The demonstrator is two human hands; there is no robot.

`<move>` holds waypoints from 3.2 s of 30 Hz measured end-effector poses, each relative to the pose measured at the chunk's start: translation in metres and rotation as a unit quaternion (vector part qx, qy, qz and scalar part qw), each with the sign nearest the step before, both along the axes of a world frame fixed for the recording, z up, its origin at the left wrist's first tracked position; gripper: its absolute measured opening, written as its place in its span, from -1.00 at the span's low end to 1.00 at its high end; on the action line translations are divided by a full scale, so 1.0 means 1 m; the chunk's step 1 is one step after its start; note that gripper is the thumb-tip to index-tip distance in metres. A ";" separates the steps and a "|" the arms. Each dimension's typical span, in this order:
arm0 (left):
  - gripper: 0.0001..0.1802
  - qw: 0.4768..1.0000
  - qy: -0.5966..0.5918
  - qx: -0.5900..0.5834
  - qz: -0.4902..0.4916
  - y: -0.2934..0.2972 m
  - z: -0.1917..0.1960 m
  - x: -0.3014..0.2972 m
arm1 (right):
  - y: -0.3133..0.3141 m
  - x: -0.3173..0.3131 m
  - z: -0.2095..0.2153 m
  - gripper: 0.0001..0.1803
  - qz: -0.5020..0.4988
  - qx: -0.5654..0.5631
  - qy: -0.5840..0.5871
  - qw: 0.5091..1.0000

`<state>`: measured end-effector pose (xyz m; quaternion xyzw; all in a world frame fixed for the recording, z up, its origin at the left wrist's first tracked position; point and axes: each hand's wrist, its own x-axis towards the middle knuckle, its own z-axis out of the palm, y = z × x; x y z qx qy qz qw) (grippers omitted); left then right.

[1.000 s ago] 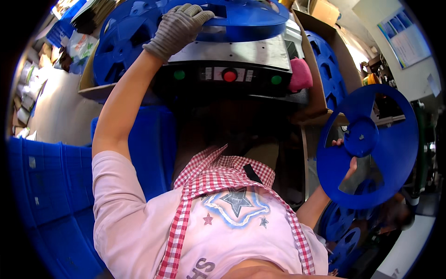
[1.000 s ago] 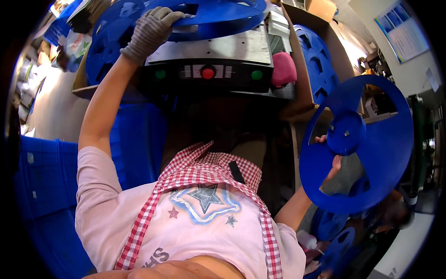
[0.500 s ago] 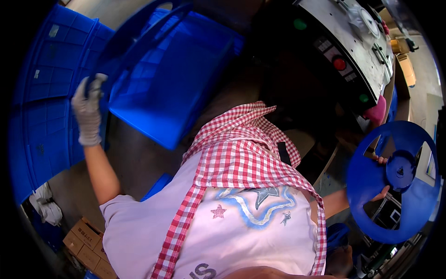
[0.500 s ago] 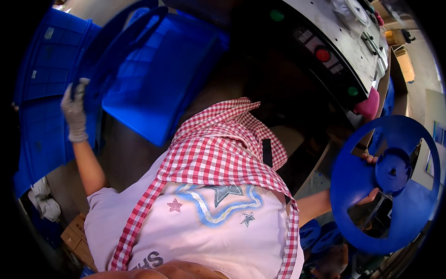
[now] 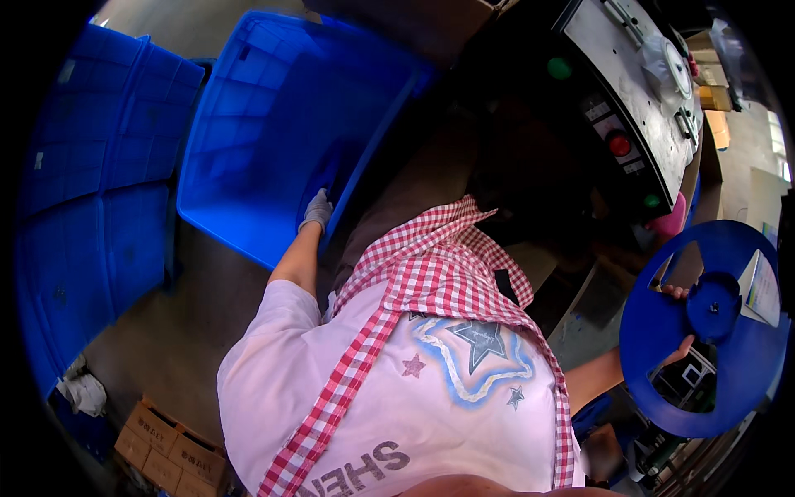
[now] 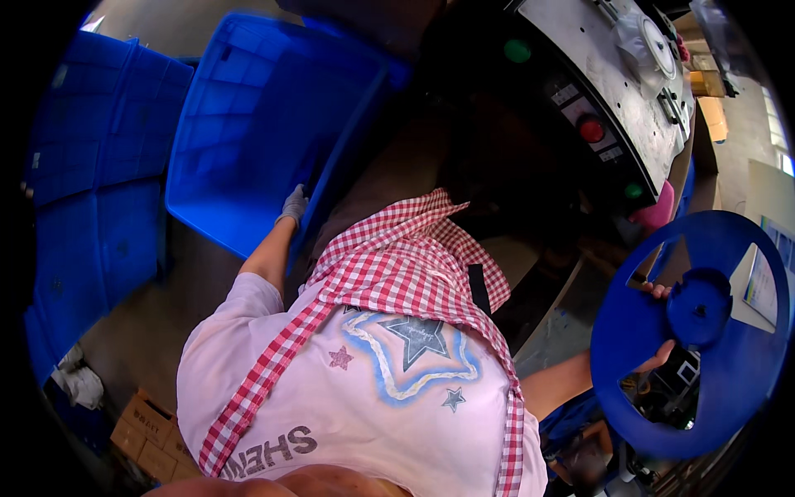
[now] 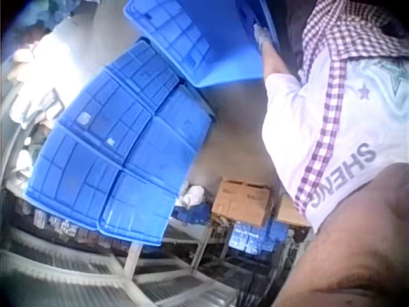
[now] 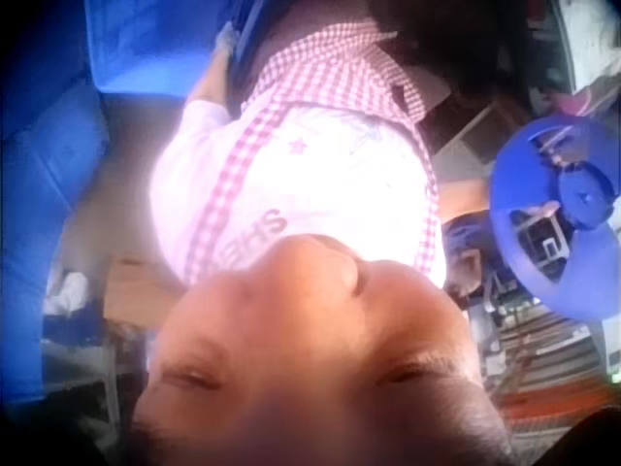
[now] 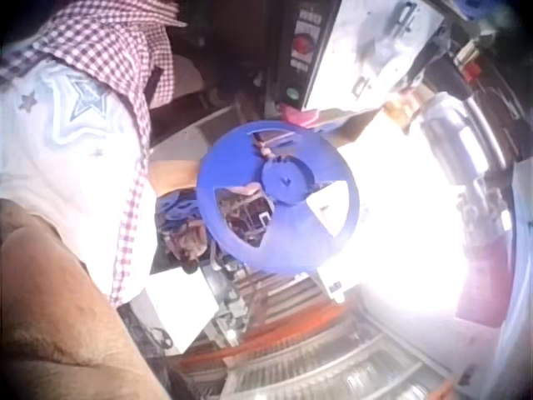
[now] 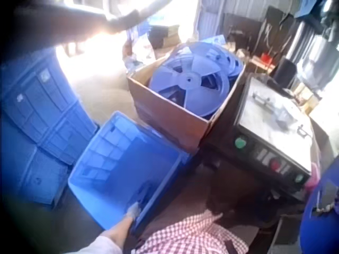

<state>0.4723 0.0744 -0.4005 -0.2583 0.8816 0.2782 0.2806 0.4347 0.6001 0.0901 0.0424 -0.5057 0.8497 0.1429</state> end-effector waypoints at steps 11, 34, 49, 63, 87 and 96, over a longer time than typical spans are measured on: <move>-0.53 0.825 0.551 0.038 -0.118 0.024 0.345 -0.193 | 0.011 -0.009 -0.010 -0.37 -0.082 0.036 0.041 0.995; 0.04 0.881 0.434 0.156 0.106 0.085 0.491 -0.411 | 0.027 0.021 -0.011 -0.33 -0.169 -0.006 0.074 0.983; -0.66 0.673 0.399 0.598 -0.176 0.299 0.437 -0.130 | -0.076 -0.044 -0.004 -0.38 -0.071 0.274 0.046 0.958; -0.22 0.645 0.285 0.700 -0.114 0.328 0.449 -0.109 | -0.054 -0.044 -0.034 -0.38 -0.081 0.273 0.007 0.959; -0.67 0.724 0.298 0.592 -0.193 0.322 0.439 -0.135 | -0.058 -0.054 -0.031 -0.35 -0.089 0.280 -0.020 0.956; -0.06 0.600 0.292 0.735 -0.121 0.323 0.458 -0.124 | -0.066 -0.045 -0.002 -0.41 -0.085 0.292 -0.007 0.953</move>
